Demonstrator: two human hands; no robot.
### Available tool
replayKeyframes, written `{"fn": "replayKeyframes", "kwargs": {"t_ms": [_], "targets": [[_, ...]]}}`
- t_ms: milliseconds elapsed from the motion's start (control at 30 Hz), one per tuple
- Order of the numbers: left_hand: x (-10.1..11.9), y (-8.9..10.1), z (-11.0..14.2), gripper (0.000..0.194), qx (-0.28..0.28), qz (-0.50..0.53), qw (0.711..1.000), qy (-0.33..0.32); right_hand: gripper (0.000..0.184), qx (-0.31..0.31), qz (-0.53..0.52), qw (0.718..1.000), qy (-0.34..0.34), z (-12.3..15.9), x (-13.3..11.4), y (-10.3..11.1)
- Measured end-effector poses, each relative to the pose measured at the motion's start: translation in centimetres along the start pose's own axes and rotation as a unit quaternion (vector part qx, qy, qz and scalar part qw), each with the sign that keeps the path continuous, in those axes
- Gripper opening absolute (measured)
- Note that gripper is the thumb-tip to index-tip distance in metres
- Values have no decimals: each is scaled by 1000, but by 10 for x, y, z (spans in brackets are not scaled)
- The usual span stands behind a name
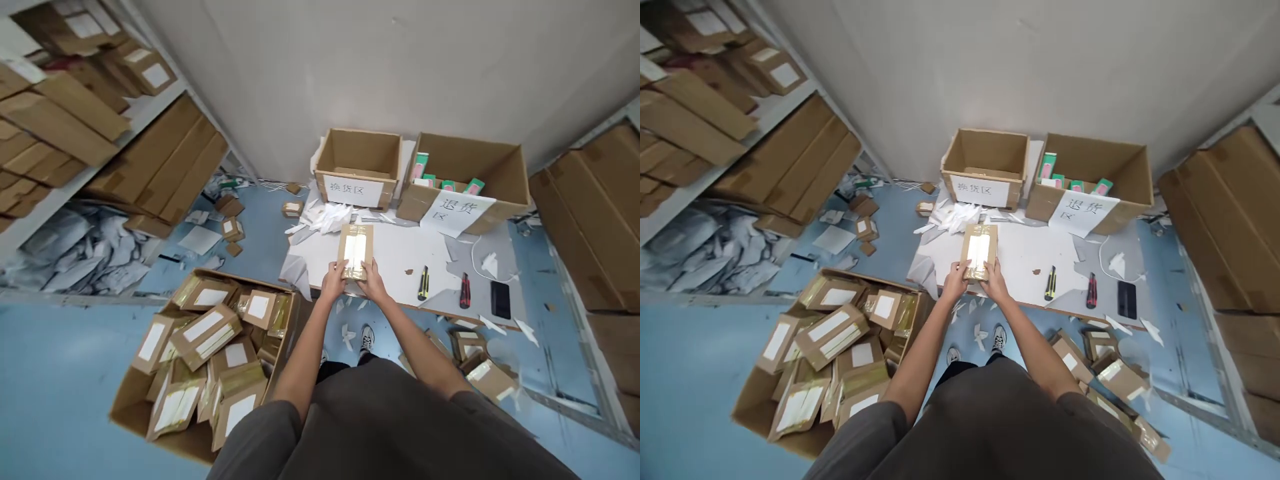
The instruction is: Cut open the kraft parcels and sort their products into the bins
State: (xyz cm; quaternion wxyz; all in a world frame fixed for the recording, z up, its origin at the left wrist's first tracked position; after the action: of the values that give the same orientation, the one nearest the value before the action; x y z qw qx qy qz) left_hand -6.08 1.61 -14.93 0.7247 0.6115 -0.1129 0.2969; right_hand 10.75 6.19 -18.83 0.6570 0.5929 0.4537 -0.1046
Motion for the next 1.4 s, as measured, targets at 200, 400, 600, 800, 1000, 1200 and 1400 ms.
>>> {"fn": "replayKeyframes", "kwargs": {"t_ms": [200,400,600,800,1000,1200,1400], "targets": [[-15,-89,-17,84,-95,-33,995,23,86,-26,-41,997,-63,29,80,-32],[-33,-107,-13,85,-101,40,994,-12,80,-38,2,993,-114,54,91,-37],[-25,-81,-25,80,-84,140,984,-72,78,-15,-1,993,-119,38,59,-19],[2,0,-68,56,-70,111,988,-77,69,-23,74,985,-157,-16,21,46],[26,19,-136,66,-56,58,996,25,63,-42,145,965,-213,-80,20,67],[15,4,-155,66,-53,155,986,27,54,-17,83,976,-201,-84,36,68],[3,-10,-84,90,-86,98,981,-143,81,-114,65,985,-112,-29,31,46]]}}
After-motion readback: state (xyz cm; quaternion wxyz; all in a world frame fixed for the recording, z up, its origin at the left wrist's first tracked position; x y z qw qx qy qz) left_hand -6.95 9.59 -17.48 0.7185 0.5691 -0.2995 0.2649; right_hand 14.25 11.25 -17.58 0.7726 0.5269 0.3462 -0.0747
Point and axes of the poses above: each hand's wrist, its own z-axis away from the middle knuckle, its own y-axis out of the back of the hand, x = y × z, the point moved 8 cm from there along -z, towards the middle knuckle, and after that the axes turned 4 degrees about y, right-handed, at the moved point
